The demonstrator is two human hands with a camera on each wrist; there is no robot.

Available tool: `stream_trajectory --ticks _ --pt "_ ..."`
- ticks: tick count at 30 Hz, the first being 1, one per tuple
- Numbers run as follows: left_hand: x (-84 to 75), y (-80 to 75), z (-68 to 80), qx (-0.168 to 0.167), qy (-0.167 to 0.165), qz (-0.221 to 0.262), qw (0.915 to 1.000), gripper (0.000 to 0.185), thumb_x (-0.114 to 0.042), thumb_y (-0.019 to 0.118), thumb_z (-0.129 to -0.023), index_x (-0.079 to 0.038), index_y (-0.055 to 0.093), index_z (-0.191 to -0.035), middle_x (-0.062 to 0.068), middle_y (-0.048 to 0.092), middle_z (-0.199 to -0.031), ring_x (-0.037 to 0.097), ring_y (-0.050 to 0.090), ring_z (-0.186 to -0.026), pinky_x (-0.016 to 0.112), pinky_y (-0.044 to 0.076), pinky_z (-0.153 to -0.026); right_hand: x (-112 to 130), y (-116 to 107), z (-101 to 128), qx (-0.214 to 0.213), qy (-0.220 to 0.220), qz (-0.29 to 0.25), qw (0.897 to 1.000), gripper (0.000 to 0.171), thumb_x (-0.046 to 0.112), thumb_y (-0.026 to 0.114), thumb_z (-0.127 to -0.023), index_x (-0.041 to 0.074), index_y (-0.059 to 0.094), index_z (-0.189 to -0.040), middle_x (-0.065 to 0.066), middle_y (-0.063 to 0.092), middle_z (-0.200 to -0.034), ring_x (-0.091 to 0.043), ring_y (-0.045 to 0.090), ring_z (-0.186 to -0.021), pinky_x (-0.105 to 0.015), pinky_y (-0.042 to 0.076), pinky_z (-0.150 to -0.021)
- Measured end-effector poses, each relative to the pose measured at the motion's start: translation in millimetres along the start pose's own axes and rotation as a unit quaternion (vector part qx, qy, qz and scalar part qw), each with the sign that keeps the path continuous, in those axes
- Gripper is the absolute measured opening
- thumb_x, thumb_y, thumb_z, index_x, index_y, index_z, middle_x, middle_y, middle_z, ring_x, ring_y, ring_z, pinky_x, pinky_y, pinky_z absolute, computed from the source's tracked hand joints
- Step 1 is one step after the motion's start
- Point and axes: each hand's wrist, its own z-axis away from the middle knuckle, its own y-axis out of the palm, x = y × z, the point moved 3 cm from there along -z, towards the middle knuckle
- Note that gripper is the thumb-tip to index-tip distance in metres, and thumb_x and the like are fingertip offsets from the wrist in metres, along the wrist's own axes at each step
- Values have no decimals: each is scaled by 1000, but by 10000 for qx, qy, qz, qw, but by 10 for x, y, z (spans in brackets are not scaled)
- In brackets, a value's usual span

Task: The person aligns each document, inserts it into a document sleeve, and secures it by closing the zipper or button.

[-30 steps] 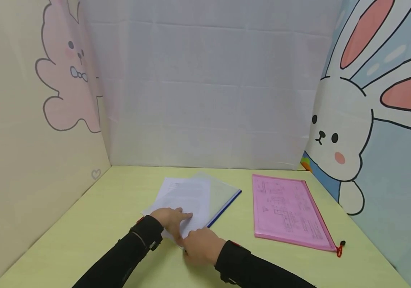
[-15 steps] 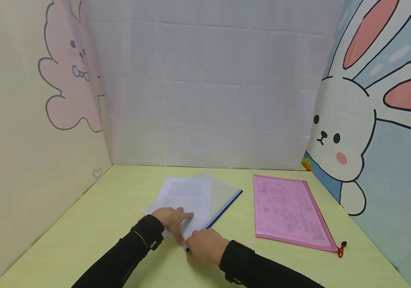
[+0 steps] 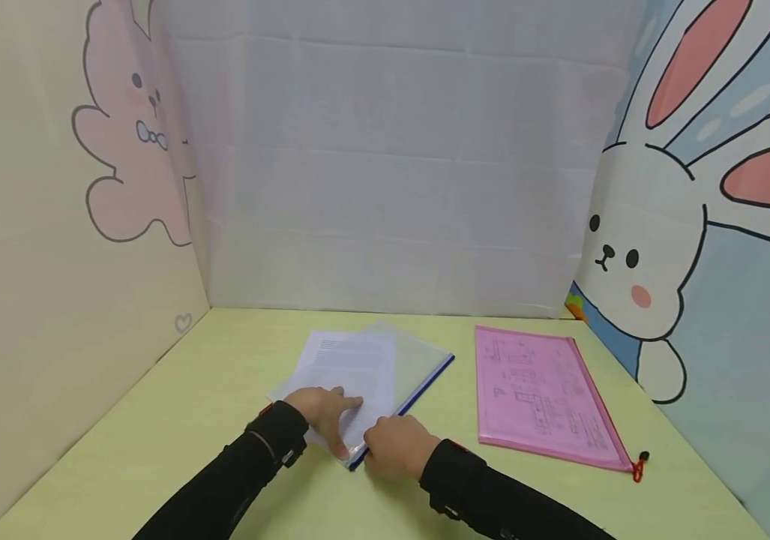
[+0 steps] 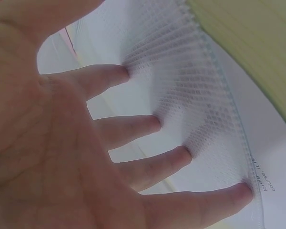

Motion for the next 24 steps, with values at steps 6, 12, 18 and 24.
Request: stream_trajectory --ticks 6,12,18,24 --pt "-9 6 -6 -19 3 76 10000 95 -51 91 -70 -32 48 -152 8 47 -155 27 46 -139 44 43 -108 -25 -7 9 -35 81 -74 9999 22 18 66 -92 14 55 -73 5 45 -64 -11 41 -56 -30 40 -51" --pt "-16 17 -7 -1 -49 40 10000 95 -53 90 -70 -34 48 -152 7 47 -155 26 47 -139 45 44 -107 -22 1 18 -73 31 -116 9999 24 17 66 -92 15 53 -72 5 44 -63 -11 41 -55 -30 41 -50" --pt "-18 21 -9 5 -24 10 10000 95 -53 90 -70 -33 48 -152 7 47 -155 26 47 -138 45 44 -107 -46 13 8 77 90 -243 9996 21 19 65 -94 14 56 -75 5 45 -64 -11 42 -55 -30 39 -51" --pt "-26 23 -21 2 -61 3 10000 94 -53 90 -69 -34 48 -152 7 47 -154 25 47 -138 45 44 -107 -84 24 -2 20 62 -198 9998 21 20 64 -94 14 56 -75 5 44 -63 -11 41 -55 -29 38 -51"
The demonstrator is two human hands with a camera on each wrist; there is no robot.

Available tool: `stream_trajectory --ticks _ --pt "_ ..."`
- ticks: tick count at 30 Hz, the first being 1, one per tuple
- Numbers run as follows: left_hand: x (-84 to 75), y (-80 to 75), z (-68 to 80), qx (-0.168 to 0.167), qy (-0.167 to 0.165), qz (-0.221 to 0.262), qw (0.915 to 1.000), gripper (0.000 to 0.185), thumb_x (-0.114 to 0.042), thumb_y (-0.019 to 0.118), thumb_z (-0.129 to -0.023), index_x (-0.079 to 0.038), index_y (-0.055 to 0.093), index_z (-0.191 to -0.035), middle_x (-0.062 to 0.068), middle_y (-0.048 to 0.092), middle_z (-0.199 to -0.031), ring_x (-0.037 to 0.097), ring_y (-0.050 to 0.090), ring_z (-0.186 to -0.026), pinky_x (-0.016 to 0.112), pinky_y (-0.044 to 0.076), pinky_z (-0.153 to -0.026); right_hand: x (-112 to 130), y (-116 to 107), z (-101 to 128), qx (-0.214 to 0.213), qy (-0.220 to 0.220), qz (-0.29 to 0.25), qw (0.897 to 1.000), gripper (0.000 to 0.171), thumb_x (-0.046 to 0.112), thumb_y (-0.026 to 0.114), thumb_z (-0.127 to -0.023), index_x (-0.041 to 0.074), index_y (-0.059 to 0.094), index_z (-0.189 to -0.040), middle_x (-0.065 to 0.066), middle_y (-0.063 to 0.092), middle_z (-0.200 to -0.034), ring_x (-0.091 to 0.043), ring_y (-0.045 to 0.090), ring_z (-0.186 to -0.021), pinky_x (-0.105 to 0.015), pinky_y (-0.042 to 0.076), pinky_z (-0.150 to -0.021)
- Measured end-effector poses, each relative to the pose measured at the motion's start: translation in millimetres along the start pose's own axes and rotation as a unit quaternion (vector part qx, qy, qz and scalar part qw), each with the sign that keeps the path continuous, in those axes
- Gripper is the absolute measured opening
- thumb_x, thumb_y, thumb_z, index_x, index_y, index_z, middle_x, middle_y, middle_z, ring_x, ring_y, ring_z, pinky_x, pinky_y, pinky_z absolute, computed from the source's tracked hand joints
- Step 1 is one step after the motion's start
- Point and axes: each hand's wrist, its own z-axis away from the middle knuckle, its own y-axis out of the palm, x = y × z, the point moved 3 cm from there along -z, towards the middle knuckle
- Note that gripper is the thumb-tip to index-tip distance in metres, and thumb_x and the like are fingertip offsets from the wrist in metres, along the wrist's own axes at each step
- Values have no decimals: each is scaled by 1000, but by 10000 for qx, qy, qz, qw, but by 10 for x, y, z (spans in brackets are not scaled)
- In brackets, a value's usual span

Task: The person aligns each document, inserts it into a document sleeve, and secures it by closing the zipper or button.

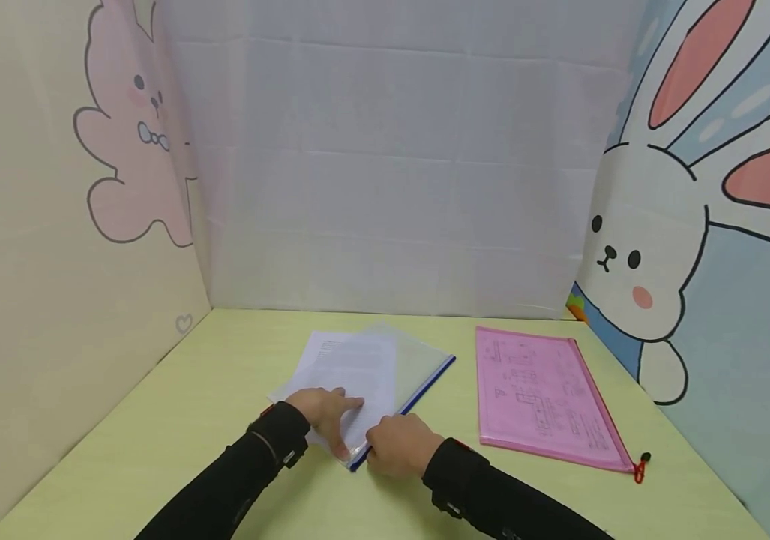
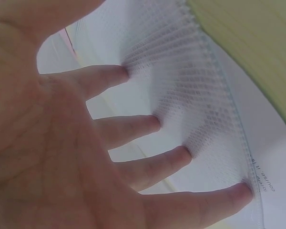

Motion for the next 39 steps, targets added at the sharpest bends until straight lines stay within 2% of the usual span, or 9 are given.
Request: stream_trajectory --ticks 8,15,23,32,39 --pt "-7 7 -2 19 -19 41 10000 95 -52 91 -69 -34 48 -152 7 46 -156 25 47 -138 45 44 -107 -132 38 -12 119 313 -122 9994 15 20 64 -93 12 60 -80 3 47 -66 -13 43 -57 -30 39 -54" --pt "-9 6 10 -49 41 103 9999 92 -49 91 -70 -33 50 -151 7 49 -153 26 50 -135 45 44 -107 -258 39 -10 -14 606 -94 9981 15 18 64 -92 11 59 -80 2 47 -68 -15 44 -60 -33 41 -55" --pt "3 -1 21 -56 14 152 9999 92 -48 91 -70 -33 50 -151 8 47 -154 27 48 -136 46 44 -108 -259 20 -18 -128 451 197 9987 17 18 65 -93 10 59 -79 1 48 -66 -16 44 -57 -35 42 -53" --pt "-3 -10 43 -21 -47 156 9999 92 -49 91 -70 -34 50 -151 6 48 -154 26 48 -136 48 43 -108 -352 63 -52 90 871 607 9943 17 21 65 -96 9 62 -84 -1 49 -69 -17 45 -59 -34 44 -57" --pt "-2 -17 59 -81 -13 223 9997 91 -48 91 -70 -33 51 -150 7 48 -154 28 46 -140 49 42 -109 -485 70 -68 -13 1037 727 9920 17 18 64 -97 7 62 -85 -3 53 -70 -19 46 -60 -38 48 -60"
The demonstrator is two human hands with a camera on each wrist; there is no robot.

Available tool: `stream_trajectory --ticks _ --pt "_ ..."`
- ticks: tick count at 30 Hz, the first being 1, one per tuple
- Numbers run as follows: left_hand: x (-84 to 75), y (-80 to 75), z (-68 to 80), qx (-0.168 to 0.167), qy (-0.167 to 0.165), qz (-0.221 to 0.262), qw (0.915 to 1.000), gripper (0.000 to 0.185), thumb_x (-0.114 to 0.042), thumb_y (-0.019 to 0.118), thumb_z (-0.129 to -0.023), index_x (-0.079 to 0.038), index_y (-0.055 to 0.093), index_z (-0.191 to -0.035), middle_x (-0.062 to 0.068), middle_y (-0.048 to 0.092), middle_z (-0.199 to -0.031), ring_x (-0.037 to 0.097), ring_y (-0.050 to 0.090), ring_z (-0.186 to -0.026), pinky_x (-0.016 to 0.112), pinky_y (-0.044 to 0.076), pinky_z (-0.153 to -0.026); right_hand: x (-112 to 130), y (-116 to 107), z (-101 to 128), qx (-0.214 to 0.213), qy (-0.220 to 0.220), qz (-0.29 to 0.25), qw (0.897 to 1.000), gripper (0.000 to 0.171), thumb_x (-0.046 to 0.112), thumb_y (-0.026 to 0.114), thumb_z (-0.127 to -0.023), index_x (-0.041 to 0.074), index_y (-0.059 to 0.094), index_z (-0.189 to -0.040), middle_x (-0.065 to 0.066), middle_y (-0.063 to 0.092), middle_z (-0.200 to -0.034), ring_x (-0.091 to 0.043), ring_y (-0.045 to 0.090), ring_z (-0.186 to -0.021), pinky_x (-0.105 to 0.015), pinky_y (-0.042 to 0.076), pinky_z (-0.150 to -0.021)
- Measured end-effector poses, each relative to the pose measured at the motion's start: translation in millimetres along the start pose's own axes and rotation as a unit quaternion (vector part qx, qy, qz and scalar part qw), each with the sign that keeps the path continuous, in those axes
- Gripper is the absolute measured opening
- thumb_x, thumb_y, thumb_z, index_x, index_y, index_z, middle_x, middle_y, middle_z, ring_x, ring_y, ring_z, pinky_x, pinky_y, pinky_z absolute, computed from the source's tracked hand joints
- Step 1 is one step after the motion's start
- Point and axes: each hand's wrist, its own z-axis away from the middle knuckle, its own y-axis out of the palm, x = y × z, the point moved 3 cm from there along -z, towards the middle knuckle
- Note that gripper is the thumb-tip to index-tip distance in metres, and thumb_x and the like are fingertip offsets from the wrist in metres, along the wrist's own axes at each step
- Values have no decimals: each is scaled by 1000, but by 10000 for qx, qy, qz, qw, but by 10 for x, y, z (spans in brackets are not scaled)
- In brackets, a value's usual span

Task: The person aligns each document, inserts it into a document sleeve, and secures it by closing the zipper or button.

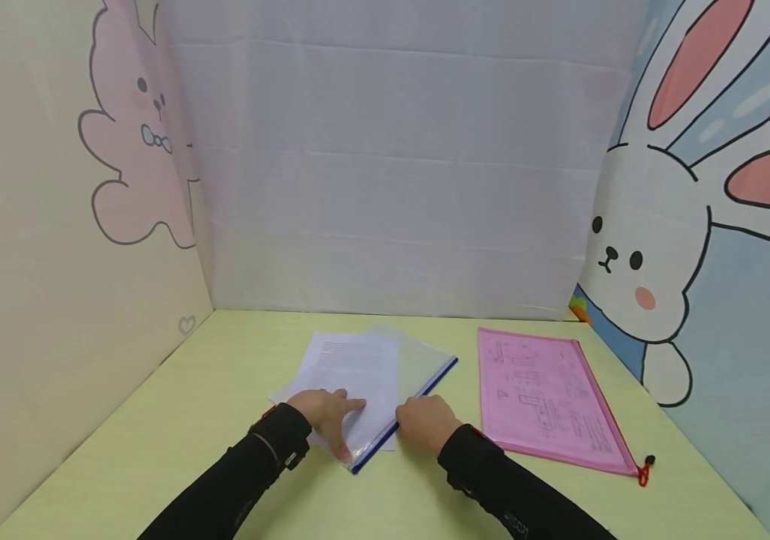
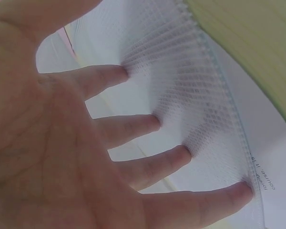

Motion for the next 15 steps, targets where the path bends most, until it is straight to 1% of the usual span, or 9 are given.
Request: stream_trajectory --ticks 5,15 --pt "8 -9 14 5 -11 96 10000 91 -47 92 -70 -33 51 -150 7 47 -156 28 44 -141 49 41 -111 -14 -9 -1 -118 -54 131 9998 18 17 65 -97 6 62 -83 -4 54 -69 -20 47 -59 -39 49 -60" --pt "13 -12 -3 26 3 68 10000 91 -47 92 -70 -33 51 -150 7 47 -156 29 43 -142 49 40 -112 -20 -13 -18 45 57 6 10000 18 19 64 -98 6 64 -86 -3 52 -69 -19 46 -61 -37 46 -60"
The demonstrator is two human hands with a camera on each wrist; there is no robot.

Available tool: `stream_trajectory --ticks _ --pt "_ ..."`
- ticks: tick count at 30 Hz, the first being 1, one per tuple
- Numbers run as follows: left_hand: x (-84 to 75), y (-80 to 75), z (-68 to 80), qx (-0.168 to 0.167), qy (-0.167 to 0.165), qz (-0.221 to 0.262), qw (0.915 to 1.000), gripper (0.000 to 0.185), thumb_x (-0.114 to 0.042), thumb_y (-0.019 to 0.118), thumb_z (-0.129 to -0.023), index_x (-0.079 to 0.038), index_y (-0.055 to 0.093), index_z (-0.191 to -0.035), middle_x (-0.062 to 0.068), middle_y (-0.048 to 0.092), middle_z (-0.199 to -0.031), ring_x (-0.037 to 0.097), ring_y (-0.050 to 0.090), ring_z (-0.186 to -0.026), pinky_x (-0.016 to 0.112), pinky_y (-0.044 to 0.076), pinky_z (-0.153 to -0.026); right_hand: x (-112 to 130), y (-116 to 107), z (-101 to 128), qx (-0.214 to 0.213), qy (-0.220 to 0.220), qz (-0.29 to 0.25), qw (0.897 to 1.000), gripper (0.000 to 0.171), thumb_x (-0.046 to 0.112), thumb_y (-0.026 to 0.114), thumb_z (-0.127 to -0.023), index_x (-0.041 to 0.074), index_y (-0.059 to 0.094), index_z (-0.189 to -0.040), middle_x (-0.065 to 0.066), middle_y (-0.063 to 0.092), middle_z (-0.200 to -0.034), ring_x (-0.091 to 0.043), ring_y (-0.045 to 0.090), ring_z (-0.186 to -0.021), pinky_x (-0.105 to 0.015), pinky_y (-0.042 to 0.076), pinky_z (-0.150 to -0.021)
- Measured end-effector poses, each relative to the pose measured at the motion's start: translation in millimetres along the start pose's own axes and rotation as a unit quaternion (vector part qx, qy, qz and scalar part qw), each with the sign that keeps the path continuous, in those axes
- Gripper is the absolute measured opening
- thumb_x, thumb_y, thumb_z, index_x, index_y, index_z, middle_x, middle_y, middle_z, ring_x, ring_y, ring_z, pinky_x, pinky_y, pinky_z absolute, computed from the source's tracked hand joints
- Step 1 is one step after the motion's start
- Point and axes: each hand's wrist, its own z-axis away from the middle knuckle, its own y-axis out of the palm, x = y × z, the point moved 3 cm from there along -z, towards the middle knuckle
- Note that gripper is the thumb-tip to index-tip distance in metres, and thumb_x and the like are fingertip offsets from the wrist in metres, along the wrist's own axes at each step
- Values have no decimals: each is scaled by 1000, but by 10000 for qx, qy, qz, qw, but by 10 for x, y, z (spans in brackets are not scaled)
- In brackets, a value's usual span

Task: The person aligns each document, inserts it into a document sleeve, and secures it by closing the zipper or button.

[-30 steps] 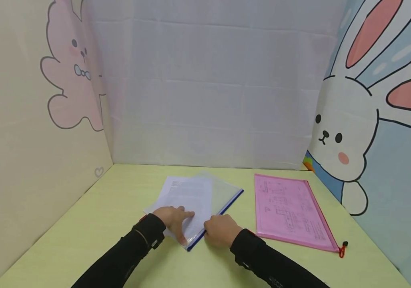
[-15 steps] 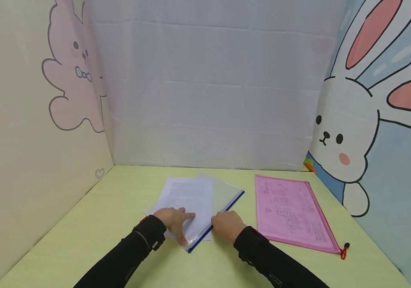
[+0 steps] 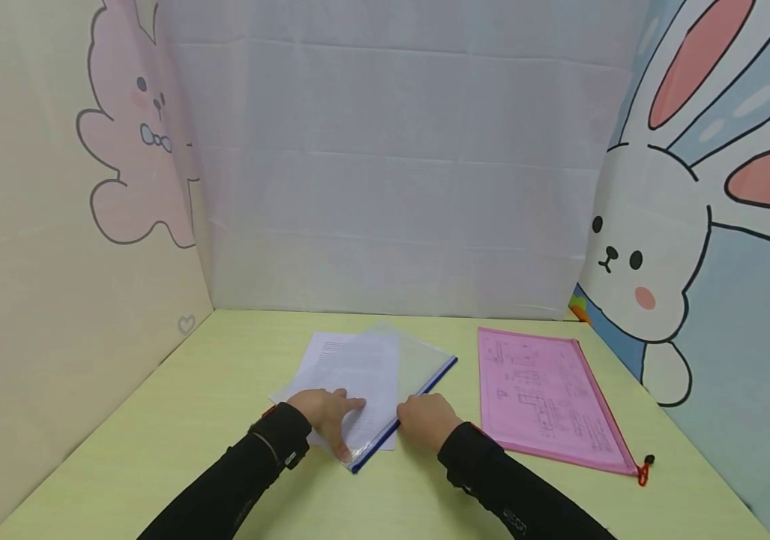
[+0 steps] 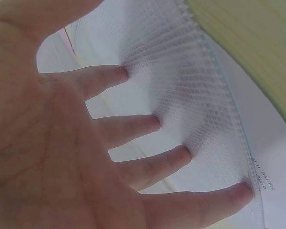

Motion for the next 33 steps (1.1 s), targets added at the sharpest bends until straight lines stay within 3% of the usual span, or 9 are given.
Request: stream_trajectory --ticks 26,33 --pt "20 2 -5 -3 11 202 9998 92 -45 93 -69 -33 51 -150 7 46 -156 30 41 -144 52 39 -112 -165 11 -65 -484 49 239 9985 20 11 66 -94 4 61 -77 -6 52 -65 -21 46 -57 -41 49 -57" --pt "16 -6 13 25 -26 166 9999 92 -46 93 -70 -34 51 -150 6 46 -156 29 42 -142 52 40 -111 -186 26 -75 -383 99 50 9992 19 11 65 -95 4 61 -78 -6 50 -65 -21 45 -57 -40 48 -58"
